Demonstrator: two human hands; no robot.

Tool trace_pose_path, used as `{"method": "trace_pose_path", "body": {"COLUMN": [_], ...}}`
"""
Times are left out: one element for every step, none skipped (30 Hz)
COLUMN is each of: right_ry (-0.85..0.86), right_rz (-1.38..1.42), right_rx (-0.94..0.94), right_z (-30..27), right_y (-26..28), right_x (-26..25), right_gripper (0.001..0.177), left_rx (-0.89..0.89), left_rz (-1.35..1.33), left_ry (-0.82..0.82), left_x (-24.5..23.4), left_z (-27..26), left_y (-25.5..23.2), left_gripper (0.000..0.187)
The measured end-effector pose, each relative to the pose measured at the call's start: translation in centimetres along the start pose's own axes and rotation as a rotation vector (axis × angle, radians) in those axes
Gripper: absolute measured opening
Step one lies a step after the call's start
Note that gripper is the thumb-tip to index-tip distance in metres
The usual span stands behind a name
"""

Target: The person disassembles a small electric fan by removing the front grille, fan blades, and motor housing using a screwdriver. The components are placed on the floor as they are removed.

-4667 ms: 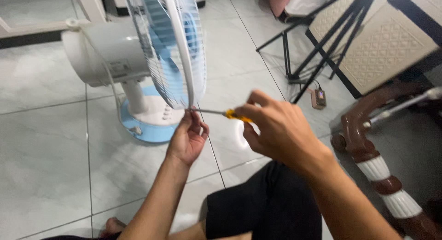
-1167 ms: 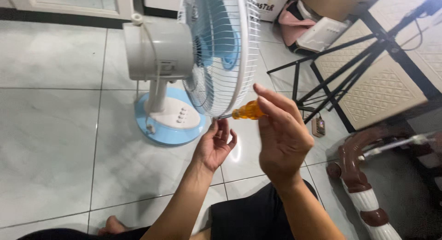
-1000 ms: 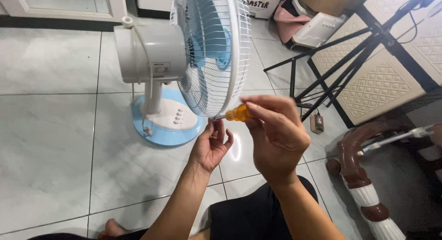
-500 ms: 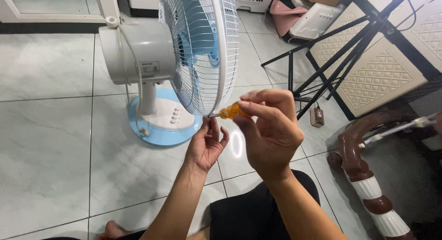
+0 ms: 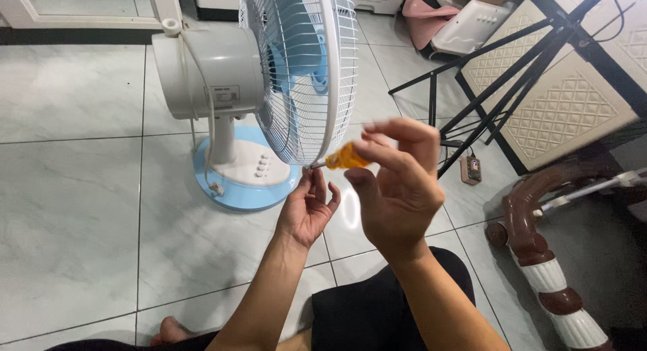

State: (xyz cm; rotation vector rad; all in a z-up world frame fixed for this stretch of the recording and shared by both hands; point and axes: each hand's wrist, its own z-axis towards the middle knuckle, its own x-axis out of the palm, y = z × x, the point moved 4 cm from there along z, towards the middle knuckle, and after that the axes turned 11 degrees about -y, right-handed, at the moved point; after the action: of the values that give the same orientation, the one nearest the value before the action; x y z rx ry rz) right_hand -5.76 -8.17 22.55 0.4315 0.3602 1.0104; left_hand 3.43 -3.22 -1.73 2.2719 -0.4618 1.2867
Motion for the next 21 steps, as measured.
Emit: {"method": "trace_pose_path", "body": {"right_ry": [-0.004,-0.008,0.008,0.025,0.022,0.019,0.012,0.006,-0.005,-0.007,-0.007,0.001,0.009,-0.001,-0.01,-0.018,-0.011,-0.004,0.004,0.009,0.013], "right_rz": [0.003,0.006,-0.02,-0.045,-0.043,-0.041,-0.024,-0.006,0.027,0.024,0.02,-0.02,-0.061,-0.004,0.054,0.113,0.079,0.044,0.008,0.026,0.043], "right_rx": [0.006,0.011,0.02,0.028,0.014,-0.001,0.002,0.004,0.025,0.035,0.046,0.047,0.048,0.034,0.019,0.004,0.026,0.047,0.069,0.067,0.065], "right_z": [-0.08,-0.17,-0.21,-0.26,-0.28,-0.34,-0.33,-0.34,-0.28,-0.24,-0.22,-0.18,-0.07,0.05,0.13,0.2,0.19,0.19,0.16,0.15,0.2], "right_y": [-0.17,-0.34,-0.5,-0.63,-0.53,-0.36,-0.34,-0.27,-0.33,-0.29,-0.27,-0.17,-0.08,0.02,0.07,0.2,0.21,0.25,0.23,0.26,0.32], "right_x": [0.08,0.19,0.14,0.16,0.15,0.16,0.17,0.18,0.32,0.38,0.41,0.36,0.31,0.46,0.76,0.92,1.03,0.99,0.86,0.87,0.88], "right_gripper": [0.024,0.025,0.025,0.026,0.024,0.022,0.021,0.02,0.021,0.02,0.02,0.02,0.019,0.02,0.022,0.025,0.023,0.022,0.021,0.022,0.023], "left_rx": [0.001,0.001,0.002,0.002,0.001,0.003,0.004,0.005,0.004,0.002,0.001,0.012,0.022,0.032,0.025,0.018,0.011,0.02,0.028,0.037,0.038], "left_rz": [-0.001,-0.003,-0.006,-0.009,-0.011,-0.009,-0.007,-0.004,-0.008,-0.012,-0.017,-0.013,-0.009,-0.005,-0.008,-0.011,-0.013,-0.004,0.006,0.015,0.009], "left_ry": [-0.002,-0.004,-0.009,-0.014,-0.02,-0.026,-0.032,-0.038,-0.025,-0.013,-0.001,-0.016,-0.031,-0.045,-0.043,-0.041,-0.04,-0.042,-0.045,-0.047,-0.051], "left_x": [-0.02,-0.05,-0.13,-0.18,-0.11,-0.06,-0.08,-0.09,-0.01,0.08,0.11,0.04,0.07,0.1,0.18,0.23,0.26,0.23,0.15,0.12,0.16], "left_z": [-0.01,-0.02,-0.01,-0.01,-0.02,-0.07,-0.12,-0.14,-0.18,-0.2,-0.21,-0.21,-0.21,-0.21,-0.23,-0.28,-0.37,-0.48,-0.55,-0.54,-0.52], "left_y": [-0.06,-0.11,-0.09,-0.05,-0.01,-0.02,-0.06,-0.08,-0.1,-0.1,-0.05,-0.08,-0.05,-0.03,-0.06,-0.04,-0.04,-0.12,-0.1,-0.05,0.07], "left_gripper": [0.011,0.012,0.012,0.012,0.012,0.012,0.012,0.012,0.012,0.012,0.012,0.012,0.013,0.014,0.013,0.012,0.012,0.013,0.014,0.015,0.014]}}
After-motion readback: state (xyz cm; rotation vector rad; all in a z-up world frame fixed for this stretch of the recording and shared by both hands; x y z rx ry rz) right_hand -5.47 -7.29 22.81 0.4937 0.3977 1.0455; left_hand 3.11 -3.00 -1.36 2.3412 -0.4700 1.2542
